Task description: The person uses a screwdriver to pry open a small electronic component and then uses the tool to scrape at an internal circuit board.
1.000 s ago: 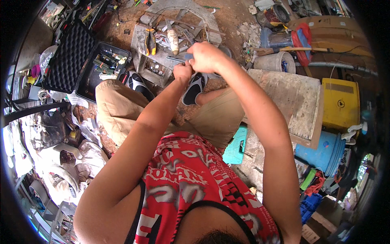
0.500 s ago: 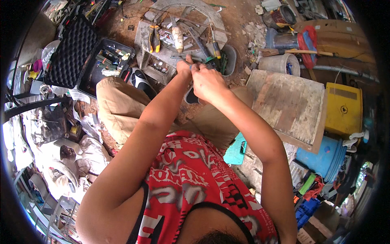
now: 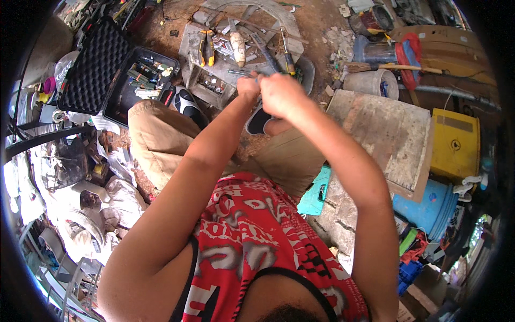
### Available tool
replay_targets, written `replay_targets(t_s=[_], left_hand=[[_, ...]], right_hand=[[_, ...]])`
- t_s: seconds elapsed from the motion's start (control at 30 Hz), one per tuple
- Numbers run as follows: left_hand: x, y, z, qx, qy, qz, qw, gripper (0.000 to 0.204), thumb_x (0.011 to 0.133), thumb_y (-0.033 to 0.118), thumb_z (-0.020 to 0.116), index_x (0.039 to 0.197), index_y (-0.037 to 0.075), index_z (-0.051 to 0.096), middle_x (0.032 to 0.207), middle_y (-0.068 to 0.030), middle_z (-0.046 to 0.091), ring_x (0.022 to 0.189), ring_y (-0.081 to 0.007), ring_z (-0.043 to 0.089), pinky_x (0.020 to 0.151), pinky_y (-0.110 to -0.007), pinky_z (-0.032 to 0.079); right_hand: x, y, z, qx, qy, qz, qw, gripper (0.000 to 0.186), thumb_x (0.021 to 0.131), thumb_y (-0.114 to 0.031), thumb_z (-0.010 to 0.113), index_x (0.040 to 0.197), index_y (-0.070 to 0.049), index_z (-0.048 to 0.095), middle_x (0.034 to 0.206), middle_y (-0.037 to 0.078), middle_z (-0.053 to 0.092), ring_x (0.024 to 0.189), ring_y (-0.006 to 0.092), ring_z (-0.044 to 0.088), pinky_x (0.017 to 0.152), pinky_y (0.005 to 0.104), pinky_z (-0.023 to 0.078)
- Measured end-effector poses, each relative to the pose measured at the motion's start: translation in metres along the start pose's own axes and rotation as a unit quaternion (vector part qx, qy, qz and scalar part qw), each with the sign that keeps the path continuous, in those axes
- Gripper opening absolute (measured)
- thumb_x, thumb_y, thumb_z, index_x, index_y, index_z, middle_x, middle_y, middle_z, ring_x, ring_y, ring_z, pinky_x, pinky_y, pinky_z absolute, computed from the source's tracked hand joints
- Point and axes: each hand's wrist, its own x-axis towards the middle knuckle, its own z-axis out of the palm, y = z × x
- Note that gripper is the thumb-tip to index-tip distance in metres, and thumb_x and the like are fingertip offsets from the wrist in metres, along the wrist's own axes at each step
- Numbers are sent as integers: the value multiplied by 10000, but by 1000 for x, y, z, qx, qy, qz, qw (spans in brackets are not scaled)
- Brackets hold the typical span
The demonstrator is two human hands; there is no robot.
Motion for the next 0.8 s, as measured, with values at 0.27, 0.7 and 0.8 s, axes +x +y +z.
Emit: replay_targets(t_s=[0.27,0.7,0.8], left_hand=[[-52,53,-12,-186,-48,-74,979,426,967,272,481,847,-117,604,778,-219,689,657,-270,698,603,-337,565],[-51,45,-16,212,104,203,950,544,889,410,536,673,-79,631,695,-286,625,710,-437,644,635,-499,494],[-70,68,-24,158,151,274,937,458,911,321,533,668,-53,639,656,-279,608,654,-420,641,601,-485,495]], right_hand=[[52,27,-53,-36,-86,-60,994,257,737,-109,562,938,-5,683,912,241,666,915,390,637,814,438,517],[-53,-10,61,65,92,87,990,523,884,-97,508,1368,35,359,1091,290,546,931,436,613,772,478,520],[-86,-16,65,154,226,69,959,512,911,-152,533,1378,-4,382,1148,263,523,959,431,592,779,480,511]])
